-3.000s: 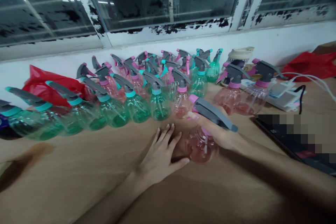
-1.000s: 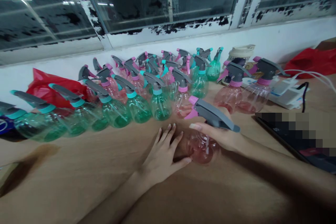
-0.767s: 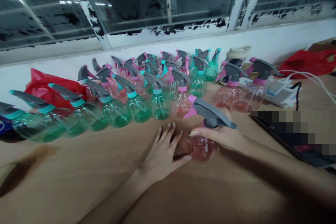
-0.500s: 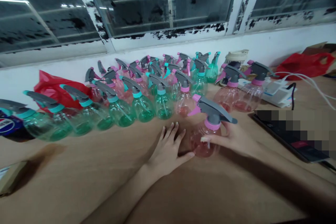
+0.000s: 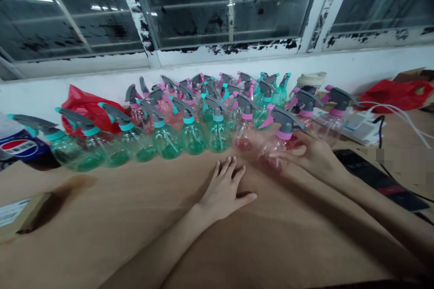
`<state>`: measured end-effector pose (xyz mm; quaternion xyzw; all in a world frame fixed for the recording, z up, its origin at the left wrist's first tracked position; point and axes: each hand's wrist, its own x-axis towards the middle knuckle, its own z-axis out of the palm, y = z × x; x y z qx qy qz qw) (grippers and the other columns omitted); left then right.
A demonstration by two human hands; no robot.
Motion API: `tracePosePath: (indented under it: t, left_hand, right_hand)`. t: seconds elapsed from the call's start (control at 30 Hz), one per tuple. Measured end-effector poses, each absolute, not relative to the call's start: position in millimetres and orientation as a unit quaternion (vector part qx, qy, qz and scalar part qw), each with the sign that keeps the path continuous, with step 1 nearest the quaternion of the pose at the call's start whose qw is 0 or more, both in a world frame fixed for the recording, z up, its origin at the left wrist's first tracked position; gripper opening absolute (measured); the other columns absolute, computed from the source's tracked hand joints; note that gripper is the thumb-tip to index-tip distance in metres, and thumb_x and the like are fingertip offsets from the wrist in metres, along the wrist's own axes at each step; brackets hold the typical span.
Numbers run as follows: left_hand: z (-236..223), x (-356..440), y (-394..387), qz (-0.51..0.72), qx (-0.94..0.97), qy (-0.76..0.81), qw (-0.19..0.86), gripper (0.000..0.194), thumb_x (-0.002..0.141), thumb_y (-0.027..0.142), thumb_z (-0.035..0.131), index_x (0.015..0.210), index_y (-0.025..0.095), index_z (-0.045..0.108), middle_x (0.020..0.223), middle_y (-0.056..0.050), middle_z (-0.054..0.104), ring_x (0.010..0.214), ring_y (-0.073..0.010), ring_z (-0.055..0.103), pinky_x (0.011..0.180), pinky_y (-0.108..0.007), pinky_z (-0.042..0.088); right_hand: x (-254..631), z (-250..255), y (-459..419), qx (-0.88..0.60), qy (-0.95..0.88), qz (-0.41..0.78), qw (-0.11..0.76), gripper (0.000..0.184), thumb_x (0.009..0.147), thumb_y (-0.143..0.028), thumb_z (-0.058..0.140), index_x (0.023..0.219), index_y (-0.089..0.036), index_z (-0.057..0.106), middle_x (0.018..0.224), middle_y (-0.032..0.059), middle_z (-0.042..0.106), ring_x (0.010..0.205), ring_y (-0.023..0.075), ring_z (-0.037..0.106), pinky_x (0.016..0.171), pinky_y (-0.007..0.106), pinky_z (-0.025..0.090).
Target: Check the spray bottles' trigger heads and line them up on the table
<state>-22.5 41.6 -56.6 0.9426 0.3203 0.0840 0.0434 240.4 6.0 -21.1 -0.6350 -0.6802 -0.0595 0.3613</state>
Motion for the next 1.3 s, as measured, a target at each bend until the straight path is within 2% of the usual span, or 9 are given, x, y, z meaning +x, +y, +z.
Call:
tracePosePath:
  t: [0.17,0.4,0.67,0.8,0.9,0.97,1.03,1.17,1.3]
  left_hand:
    - [-51.2,-21.3,40.6,0.072,0.942,0.324,0.047,0.076,0.087,0.067,0.041,0.141,0.012,0.039,0.152,-0.017,0.027,0.143,-0.0315,0.016,0.114,-0.053,0.014]
    - [-46.3,-21.7,40.9,0.059,0.941,0.329,0.046,0.077,0.087,0.067,0.042,0.141,0.012,0.039,0.151,-0.020,0.027,0.142,-0.0333,0.019,0.113,-0.054,0.017]
    - [-51.7,-23.3,44.4,0.074,0.943,0.322,0.049,0.073,0.087,0.064,0.044,0.139,0.013,0.042,0.152,-0.018,0.028,0.140,-0.0339,0.025,0.112,-0.055,0.018]
    - [-48.2,-21.1,45.4,0.137,0.918,0.363,0.085,0.050,0.093,0.048,0.047,0.132,0.017,0.047,0.145,-0.012,0.043,0.134,-0.0276,0.038,0.110,-0.048,0.029]
    - [-32.1,-11.3,53.2,0.178,0.854,0.467,0.146,0.037,0.094,0.038,0.048,0.126,0.020,0.050,0.116,-0.006,0.066,0.105,-0.0205,0.063,0.090,-0.034,0.049]
    - [-15.3,0.4,63.5,0.180,0.834,0.502,0.143,0.042,0.094,0.039,0.047,0.130,0.017,0.045,0.091,-0.003,0.071,0.084,-0.0204,0.069,0.075,-0.031,0.052]
    - [2.2,15.1,76.5,0.183,0.821,0.526,0.127,0.056,0.093,0.046,0.047,0.137,0.014,0.036,0.080,-0.003,0.071,0.082,-0.0235,0.069,0.074,-0.033,0.051]
    - [24.3,44.8,101.3,0.179,0.789,0.582,0.086,0.080,0.088,0.061,0.045,0.143,0.006,0.027,0.088,-0.014,0.071,0.091,-0.0332,0.067,0.076,-0.040,0.048]
    - [25.7,65.0,114.9,0.160,0.776,0.606,0.066,0.089,0.082,0.071,0.044,0.139,0.003,0.035,0.098,-0.022,0.069,0.097,-0.0374,0.064,0.077,-0.042,0.048]
  right_hand:
    - [250.7,-21.2,38.7,-0.643,-0.659,-0.062,0.387,0.058,0.072,-0.058,0.066,0.112,-0.016,0.058,0.099,0.0149,0.069,0.083,0.0322,0.066,0.068,0.044,0.052]
    - [251.7,-15.9,54.5,-0.664,-0.659,-0.089,0.342,0.052,0.080,-0.051,0.058,0.115,-0.013,0.056,0.103,0.0187,0.069,0.096,0.0341,0.065,0.076,0.043,0.051]
    - [247.7,-8.3,64.8,-0.735,-0.601,-0.101,0.298,0.052,0.077,-0.046,0.065,0.116,-0.013,0.054,0.101,0.0187,0.069,0.095,0.0375,0.064,0.068,0.042,0.049]
    - [245.1,-6.1,72.4,-0.741,-0.594,-0.098,0.296,0.049,0.077,-0.044,0.066,0.113,-0.012,0.056,0.103,0.0196,0.068,0.097,0.0359,0.063,0.074,0.041,0.049]
    - [243.2,-6.1,76.1,-0.743,-0.591,-0.092,0.300,0.048,0.077,-0.044,0.066,0.113,-0.014,0.056,0.102,0.0186,0.069,0.099,0.0352,0.063,0.074,0.041,0.049]
    - [241.5,-6.1,76.3,-0.743,-0.591,-0.086,0.302,0.048,0.078,-0.045,0.065,0.114,-0.014,0.055,0.103,0.0184,0.069,0.100,0.0355,0.062,0.074,0.042,0.049]
    - [240.0,-6.1,73.9,-0.741,-0.593,-0.080,0.305,0.052,0.079,-0.045,0.064,0.119,-0.014,0.053,0.103,0.0187,0.069,0.102,0.0363,0.062,0.074,0.042,0.049]
    - [241.1,-6.5,60.1,-0.731,-0.604,-0.064,0.313,0.065,0.080,-0.047,0.062,0.132,-0.012,0.045,0.105,0.0181,0.069,0.096,0.0355,0.065,0.072,0.043,0.051]
    - [255.5,-6.0,36.8,-0.693,-0.626,-0.018,0.356,0.052,0.082,-0.046,0.058,0.125,-0.015,0.053,0.101,0.0144,0.072,0.085,0.0316,0.069,0.070,0.043,0.053]
